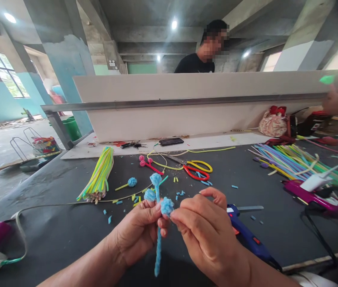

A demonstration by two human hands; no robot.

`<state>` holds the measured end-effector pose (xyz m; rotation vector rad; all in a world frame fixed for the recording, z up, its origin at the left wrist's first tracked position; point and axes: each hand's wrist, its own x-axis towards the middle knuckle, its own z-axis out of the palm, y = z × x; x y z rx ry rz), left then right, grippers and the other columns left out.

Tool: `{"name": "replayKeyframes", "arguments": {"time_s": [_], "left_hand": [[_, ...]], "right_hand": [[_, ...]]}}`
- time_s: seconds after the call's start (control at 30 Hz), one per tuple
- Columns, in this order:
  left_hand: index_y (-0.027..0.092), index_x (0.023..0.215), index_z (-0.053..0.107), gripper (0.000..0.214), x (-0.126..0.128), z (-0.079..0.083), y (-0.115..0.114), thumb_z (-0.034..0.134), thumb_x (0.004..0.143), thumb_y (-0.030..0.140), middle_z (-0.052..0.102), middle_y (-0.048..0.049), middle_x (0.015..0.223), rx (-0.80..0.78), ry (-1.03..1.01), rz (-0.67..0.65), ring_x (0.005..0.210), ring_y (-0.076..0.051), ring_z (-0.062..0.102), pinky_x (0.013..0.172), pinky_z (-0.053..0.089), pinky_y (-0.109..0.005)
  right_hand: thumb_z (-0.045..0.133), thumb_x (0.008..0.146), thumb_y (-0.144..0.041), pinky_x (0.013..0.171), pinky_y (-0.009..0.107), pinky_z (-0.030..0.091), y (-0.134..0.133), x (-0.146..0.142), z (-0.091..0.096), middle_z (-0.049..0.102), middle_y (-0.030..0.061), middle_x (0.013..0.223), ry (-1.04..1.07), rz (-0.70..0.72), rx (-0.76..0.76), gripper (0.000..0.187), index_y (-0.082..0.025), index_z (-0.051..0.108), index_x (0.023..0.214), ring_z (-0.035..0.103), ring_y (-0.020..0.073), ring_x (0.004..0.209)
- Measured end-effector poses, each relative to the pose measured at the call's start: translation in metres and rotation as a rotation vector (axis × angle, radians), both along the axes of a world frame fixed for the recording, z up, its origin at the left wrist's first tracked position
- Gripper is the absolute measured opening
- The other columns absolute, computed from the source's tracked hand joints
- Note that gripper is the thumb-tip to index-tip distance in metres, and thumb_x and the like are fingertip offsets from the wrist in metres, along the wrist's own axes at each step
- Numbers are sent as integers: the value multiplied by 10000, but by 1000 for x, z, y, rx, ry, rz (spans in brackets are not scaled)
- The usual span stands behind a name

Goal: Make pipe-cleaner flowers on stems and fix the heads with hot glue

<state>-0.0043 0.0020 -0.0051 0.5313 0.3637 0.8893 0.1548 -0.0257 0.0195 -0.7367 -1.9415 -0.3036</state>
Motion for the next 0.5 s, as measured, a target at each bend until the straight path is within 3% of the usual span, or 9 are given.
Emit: {"name": "replayKeyframes", "arguments": {"time_s": [0.23, 0.5], "left_hand": [[69, 692, 676, 127, 2, 1, -3, 774, 661, 143, 590, -3, 558, -1, 34, 29, 474, -42, 505, 480, 490, -150], [84, 685, 696, 140, 4, 2, -4, 801, 624, 153, 617, -8, 553, 93, 103, 115, 450, -56, 514, 445, 491, -170]], "right_hand": [[576, 789, -12, 768, 370, 320, 1, 0, -3, 675, 4, 743, -33, -2, 13, 199, -180, 608, 891, 566, 125, 622], [539, 779, 19, 706, 334, 319, -2, -7, -2, 595, -26, 637, 53, -18, -123, 218, -188, 537, 712, 528, 123, 605]]}}
